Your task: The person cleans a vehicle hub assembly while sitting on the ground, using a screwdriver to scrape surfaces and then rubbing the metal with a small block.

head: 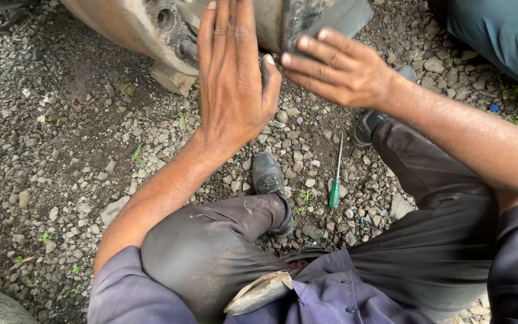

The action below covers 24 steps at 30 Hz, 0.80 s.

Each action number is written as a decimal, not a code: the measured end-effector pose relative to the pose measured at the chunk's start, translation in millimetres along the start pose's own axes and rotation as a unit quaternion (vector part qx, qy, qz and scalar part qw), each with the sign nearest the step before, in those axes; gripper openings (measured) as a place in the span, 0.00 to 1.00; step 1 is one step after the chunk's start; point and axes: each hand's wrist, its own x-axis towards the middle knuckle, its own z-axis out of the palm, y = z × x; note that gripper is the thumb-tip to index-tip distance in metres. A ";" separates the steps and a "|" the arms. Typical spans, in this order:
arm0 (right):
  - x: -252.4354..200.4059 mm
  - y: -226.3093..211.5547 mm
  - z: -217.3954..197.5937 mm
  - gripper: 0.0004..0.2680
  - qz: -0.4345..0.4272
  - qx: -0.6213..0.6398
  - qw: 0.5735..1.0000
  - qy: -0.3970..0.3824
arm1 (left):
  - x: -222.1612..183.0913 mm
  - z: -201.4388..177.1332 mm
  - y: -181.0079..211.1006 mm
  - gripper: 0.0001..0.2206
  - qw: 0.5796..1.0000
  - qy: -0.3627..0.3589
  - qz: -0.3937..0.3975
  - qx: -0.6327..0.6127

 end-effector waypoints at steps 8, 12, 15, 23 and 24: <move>-17.8 -13.0 18.7 0.09 -0.007 0.042 0.998 -0.034 | 0.3 -4.1 4.1 0.34 0.999 -0.033 -0.011 0.006; -46.1 -8.4 23.2 0.09 -0.006 0.052 0.998 -0.045 | 0.4 -10.4 1.9 0.35 0.999 -0.027 -0.008 0.023; -57.1 6.4 20.0 0.10 -0.006 0.069 0.996 -0.062 | -0.3 -12.9 1.8 0.34 0.999 -0.030 -0.002 0.033; -32.7 32.8 11.0 0.08 0.097 0.089 0.982 0.136 | -2.7 -9.5 0.6 0.33 0.999 -0.041 0.000 0.036; -33.9 37.7 10.9 0.09 0.144 0.120 0.972 0.144 | -2.7 -7.9 0.3 0.33 0.998 -0.041 0.006 0.036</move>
